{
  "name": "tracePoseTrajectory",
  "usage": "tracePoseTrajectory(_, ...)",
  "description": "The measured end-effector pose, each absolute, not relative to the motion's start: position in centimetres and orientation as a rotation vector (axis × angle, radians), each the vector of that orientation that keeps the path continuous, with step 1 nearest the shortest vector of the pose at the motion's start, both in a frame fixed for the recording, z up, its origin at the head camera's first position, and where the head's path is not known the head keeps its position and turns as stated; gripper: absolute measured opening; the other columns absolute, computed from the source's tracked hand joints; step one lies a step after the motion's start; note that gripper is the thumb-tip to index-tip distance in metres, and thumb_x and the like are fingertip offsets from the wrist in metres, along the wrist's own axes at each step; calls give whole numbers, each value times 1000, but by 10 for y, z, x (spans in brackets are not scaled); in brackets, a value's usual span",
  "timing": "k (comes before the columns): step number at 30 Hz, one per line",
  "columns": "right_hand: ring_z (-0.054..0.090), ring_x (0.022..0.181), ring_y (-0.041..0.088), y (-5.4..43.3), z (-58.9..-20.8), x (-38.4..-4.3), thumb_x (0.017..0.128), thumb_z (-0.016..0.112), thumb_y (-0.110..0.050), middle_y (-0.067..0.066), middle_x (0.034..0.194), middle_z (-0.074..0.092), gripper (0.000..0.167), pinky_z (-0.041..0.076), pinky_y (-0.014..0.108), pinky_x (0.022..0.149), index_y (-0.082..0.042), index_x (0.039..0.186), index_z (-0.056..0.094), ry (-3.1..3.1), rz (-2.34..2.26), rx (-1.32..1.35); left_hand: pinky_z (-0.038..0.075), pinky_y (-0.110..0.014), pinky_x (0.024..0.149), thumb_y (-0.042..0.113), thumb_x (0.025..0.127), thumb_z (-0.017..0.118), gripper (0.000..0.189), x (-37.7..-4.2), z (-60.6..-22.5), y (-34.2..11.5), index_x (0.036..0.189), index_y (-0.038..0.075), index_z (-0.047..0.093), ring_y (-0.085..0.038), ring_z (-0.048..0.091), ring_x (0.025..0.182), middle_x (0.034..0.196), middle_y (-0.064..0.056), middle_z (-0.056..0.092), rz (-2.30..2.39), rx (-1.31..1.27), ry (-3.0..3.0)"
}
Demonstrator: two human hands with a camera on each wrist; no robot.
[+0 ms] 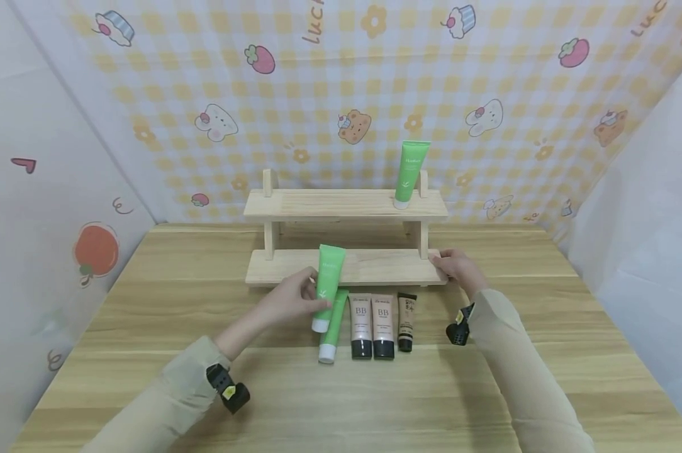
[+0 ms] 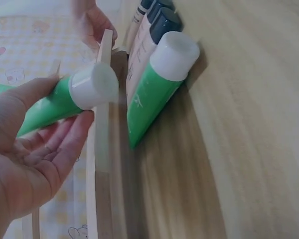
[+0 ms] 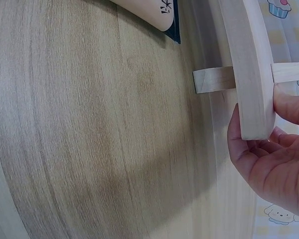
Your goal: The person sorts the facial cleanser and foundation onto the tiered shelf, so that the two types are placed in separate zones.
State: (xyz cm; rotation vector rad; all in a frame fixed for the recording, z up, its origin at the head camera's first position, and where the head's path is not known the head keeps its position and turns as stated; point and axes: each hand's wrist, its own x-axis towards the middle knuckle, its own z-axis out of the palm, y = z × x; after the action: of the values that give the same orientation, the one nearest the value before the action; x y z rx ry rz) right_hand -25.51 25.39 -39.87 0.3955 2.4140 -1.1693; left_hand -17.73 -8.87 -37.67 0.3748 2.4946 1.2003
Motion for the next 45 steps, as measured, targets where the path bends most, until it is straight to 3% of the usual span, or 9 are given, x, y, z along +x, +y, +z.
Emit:
tracePoseTrajectory(9, 50, 99, 19, 252, -397, -254, 98, 38, -27, 21, 127, 45, 54, 46, 31, 89, 8, 138, 28, 2406, -1187, 390, 50, -25, 63, 32, 76, 72, 45, -190, -367, -79, 109, 8, 51, -15, 57, 74, 84, -6, 60, 1237, 458, 2559)
tracePoseTrajectory(21, 53, 86, 12, 252, -397, -254, 97, 40, -27, 17, 116, 52, 54, 45, 20, 71, 8, 137, 30, 2432, -1149, 404, 50, -25, 66, 31, 78, 72, 46, -206, -358, -75, 111, 9, 49, -17, 59, 79, 87, -7, 61, 1292, 489, 2574)
tracePoseTrajectory(25, 53, 94, 17, 253, -397, -254, 97, 39, -27, 22, 125, 48, 55, 46, 23, 77, 7, 137, 29, 2438, -1129, 402, 50, -26, 67, 32, 78, 71, 47, -208, -356, -72, 112, 9, 48, -17, 59, 81, 89, -7, 60, 1310, 486, 2572)
tracePoseTrajectory(32, 50, 106, 22, 252, -399, -254, 98, 38, -26, 25, 133, 42, 55, 44, 38, 99, 9, 138, 26, 2383, -1223, 407, 52, -27, 70, 31, 80, 69, 45, -214, -352, -71, 114, 10, 47, -17, 59, 84, 92, -5, 62, 1275, 551, 2621)
tracePoseTrajectory(40, 52, 101, 20, 251, -399, -255, 97, 39, -26, 23, 129, 46, 54, 47, 33, 91, 8, 137, 29, 2397, -1205, 424, 52, -29, 75, 29, 80, 70, 47, -226, -344, -68, 116, 9, 47, -18, 60, 86, 92, -6, 63, 1272, 606, 2668)
tracePoseTrajectory(45, 52, 102, 21, 253, -400, -255, 97, 38, -26, 24, 130, 44, 55, 46, 34, 94, 9, 138, 27, 2395, -1220, 421, 52, -30, 76, 28, 80, 69, 51, -232, -340, -67, 120, 9, 45, -18, 59, 86, 92, -6, 62, 1301, 619, 2685)
